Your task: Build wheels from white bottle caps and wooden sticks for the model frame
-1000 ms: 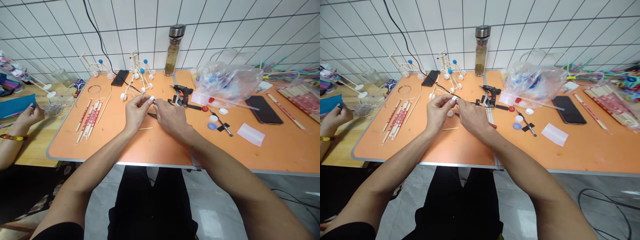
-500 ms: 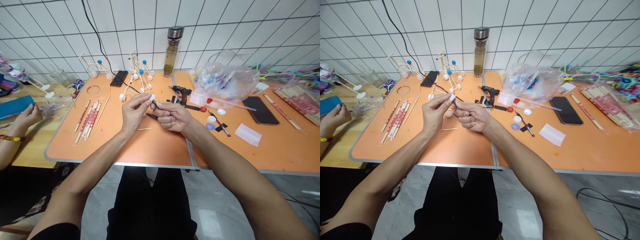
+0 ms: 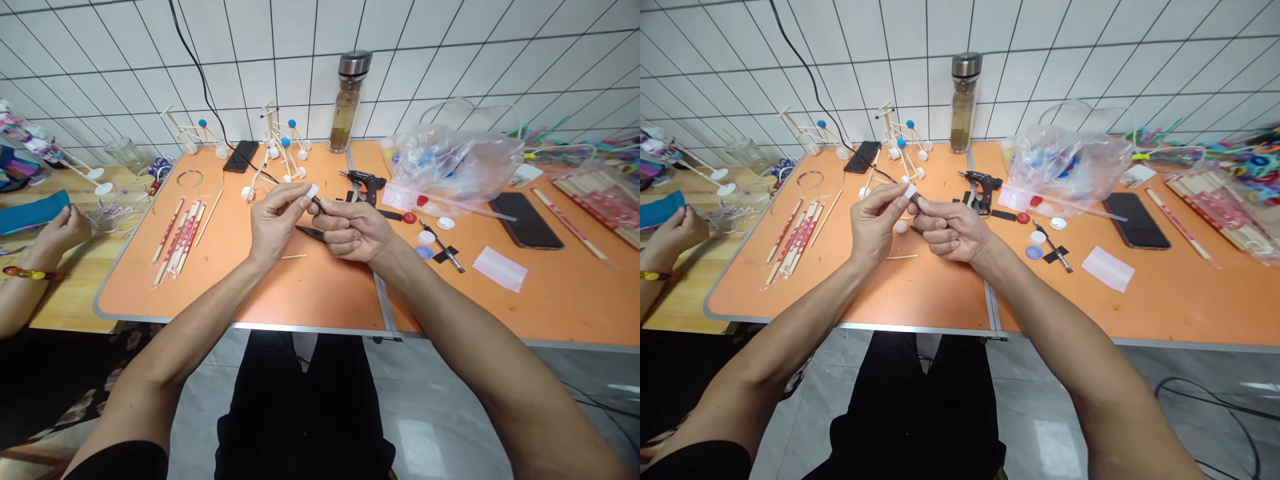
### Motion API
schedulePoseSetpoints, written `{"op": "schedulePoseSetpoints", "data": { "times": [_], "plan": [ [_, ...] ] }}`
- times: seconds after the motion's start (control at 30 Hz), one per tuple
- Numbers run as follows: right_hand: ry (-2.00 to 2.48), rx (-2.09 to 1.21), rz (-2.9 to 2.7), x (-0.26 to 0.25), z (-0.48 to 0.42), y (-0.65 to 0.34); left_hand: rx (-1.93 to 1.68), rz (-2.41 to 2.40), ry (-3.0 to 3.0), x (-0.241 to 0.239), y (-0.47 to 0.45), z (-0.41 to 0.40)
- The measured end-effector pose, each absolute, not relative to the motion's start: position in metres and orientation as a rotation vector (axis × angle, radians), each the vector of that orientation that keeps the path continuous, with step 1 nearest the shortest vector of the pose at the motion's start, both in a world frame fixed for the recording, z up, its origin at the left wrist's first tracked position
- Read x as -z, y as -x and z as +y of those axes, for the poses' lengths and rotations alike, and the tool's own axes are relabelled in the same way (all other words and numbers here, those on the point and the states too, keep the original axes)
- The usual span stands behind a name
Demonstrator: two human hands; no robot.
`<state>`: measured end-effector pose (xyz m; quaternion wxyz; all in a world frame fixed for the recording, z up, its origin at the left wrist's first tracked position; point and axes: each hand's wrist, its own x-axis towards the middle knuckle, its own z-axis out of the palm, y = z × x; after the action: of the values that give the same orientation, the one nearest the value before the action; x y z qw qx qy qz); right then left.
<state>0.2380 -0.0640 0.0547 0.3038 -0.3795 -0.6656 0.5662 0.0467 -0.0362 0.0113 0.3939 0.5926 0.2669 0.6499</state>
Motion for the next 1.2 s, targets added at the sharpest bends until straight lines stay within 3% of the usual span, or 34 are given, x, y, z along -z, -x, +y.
{"op": "schedulePoseSetpoints", "data": {
  "times": [0.07,0.27,0.33,0.53,0.73,0.8,0.9,1.0,1.07,1.13,1.2],
  "plan": [
    [1.114,-1.403,-1.778,-0.052,-0.065,-0.233,-1.624,0.743,-1.488,-0.011,-0.047,-0.036],
    [1.690,-0.223,-2.076,-0.024,-0.081,-0.207,-1.455,0.993,-1.412,0.005,-0.049,-0.028],
    [1.787,0.017,-2.185,-0.023,-0.081,-0.207,-1.444,0.980,-1.437,0.006,-0.048,-0.028],
    [1.489,-0.483,-1.956,-0.034,-0.071,-0.220,-1.346,0.870,-1.577,-0.003,-0.037,-0.023],
    [1.080,-1.619,-1.381,-0.036,-0.061,-0.239,-1.215,0.762,-1.577,-0.003,-0.030,-0.016],
    [0.975,-1.828,-1.312,-0.035,-0.057,-0.243,-1.231,0.781,-1.545,0.000,-0.031,-0.016],
    [1.075,-1.564,-1.531,-0.028,-0.057,-0.237,-1.253,0.838,-1.519,0.003,-0.033,-0.015],
    [1.439,-0.665,-1.932,-0.020,-0.067,-0.222,-1.236,0.903,-1.519,0.006,-0.034,-0.015],
    [1.658,-0.251,-2.096,-0.018,-0.075,-0.214,-1.220,0.951,-1.520,0.006,-0.034,-0.016],
    [1.703,-0.318,-2.087,-0.020,-0.079,-0.212,-1.215,0.969,-1.512,0.004,-0.035,-0.017],
    [1.541,-0.767,-1.920,-0.026,-0.076,-0.218,-1.219,0.923,-1.486,-0.001,-0.036,-0.020]
  ]
}}
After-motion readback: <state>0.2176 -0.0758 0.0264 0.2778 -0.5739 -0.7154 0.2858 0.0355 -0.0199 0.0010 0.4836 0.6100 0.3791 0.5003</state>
